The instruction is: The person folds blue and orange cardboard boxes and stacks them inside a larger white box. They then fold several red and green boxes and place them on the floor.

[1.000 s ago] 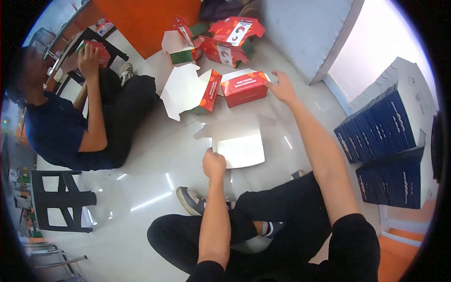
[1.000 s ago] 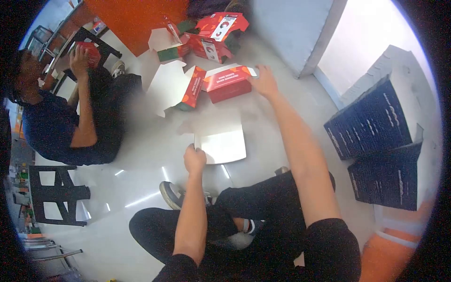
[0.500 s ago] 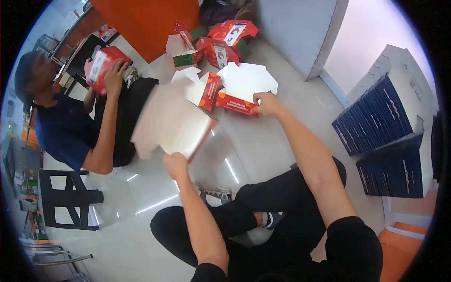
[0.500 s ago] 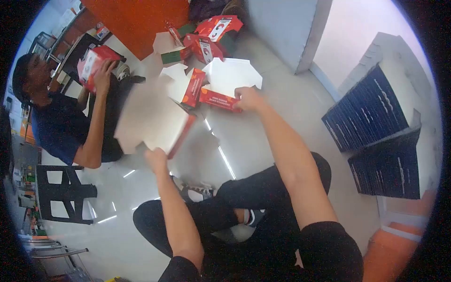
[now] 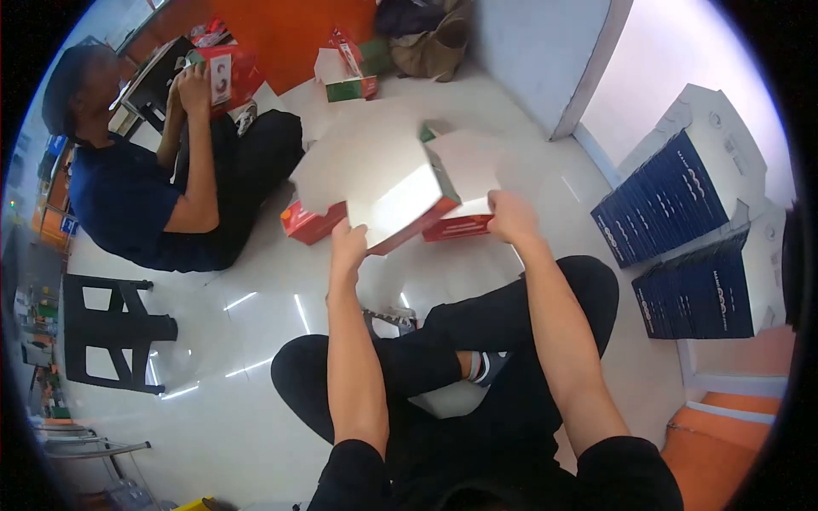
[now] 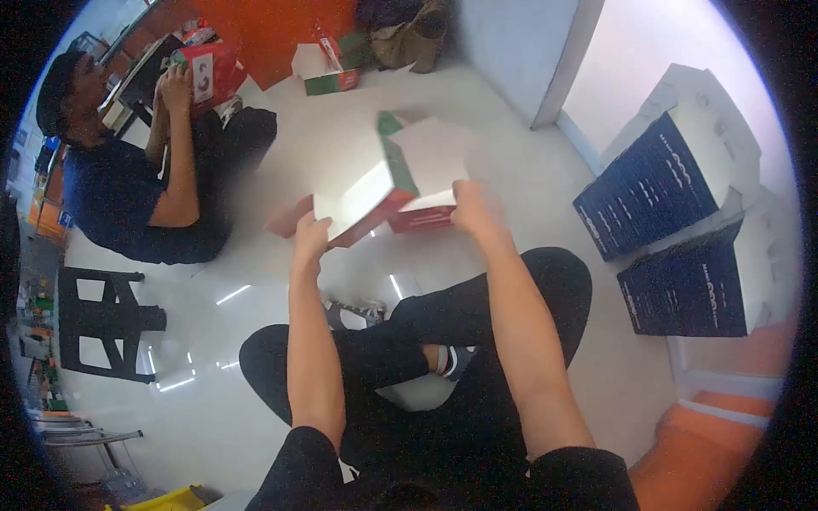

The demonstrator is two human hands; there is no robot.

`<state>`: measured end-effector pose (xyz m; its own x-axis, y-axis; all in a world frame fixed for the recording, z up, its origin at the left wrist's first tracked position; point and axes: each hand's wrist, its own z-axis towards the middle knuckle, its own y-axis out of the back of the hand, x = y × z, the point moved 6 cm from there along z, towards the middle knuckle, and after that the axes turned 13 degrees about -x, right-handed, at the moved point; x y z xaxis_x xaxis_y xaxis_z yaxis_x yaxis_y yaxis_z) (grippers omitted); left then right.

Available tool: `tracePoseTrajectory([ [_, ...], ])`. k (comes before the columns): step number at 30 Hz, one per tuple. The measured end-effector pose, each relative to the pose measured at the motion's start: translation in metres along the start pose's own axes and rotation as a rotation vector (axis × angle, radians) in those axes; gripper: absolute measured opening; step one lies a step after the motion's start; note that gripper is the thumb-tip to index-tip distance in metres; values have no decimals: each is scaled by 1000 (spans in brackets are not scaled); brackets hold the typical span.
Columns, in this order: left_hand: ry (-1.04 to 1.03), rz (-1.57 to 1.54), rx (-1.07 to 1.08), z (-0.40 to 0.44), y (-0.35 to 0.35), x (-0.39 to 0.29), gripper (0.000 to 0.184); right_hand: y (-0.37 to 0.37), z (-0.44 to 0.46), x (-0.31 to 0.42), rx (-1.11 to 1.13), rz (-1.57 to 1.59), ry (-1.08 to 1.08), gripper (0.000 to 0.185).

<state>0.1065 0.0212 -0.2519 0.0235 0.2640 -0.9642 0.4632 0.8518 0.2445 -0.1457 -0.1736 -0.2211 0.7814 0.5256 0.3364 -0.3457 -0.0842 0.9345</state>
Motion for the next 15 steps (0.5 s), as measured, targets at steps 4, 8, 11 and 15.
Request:
tracePoseTrajectory([
  [4, 195, -156, -66, 3, 22, -1, 30, 67, -14, 3, -229, -36, -17, 15],
  [8, 135, -384, -164, 5, 54, -9, 29, 31, -18, 8, -98, 0, 123, 16],
  [11, 6, -311, -231, -5, 67, -39, 29, -15, -33, 39, -15, 77, 269, 15],
  [15, -131, -152, -232, -22, 58, -54, 37, -58, -51, 60, 177, -3, 318, 18],
])
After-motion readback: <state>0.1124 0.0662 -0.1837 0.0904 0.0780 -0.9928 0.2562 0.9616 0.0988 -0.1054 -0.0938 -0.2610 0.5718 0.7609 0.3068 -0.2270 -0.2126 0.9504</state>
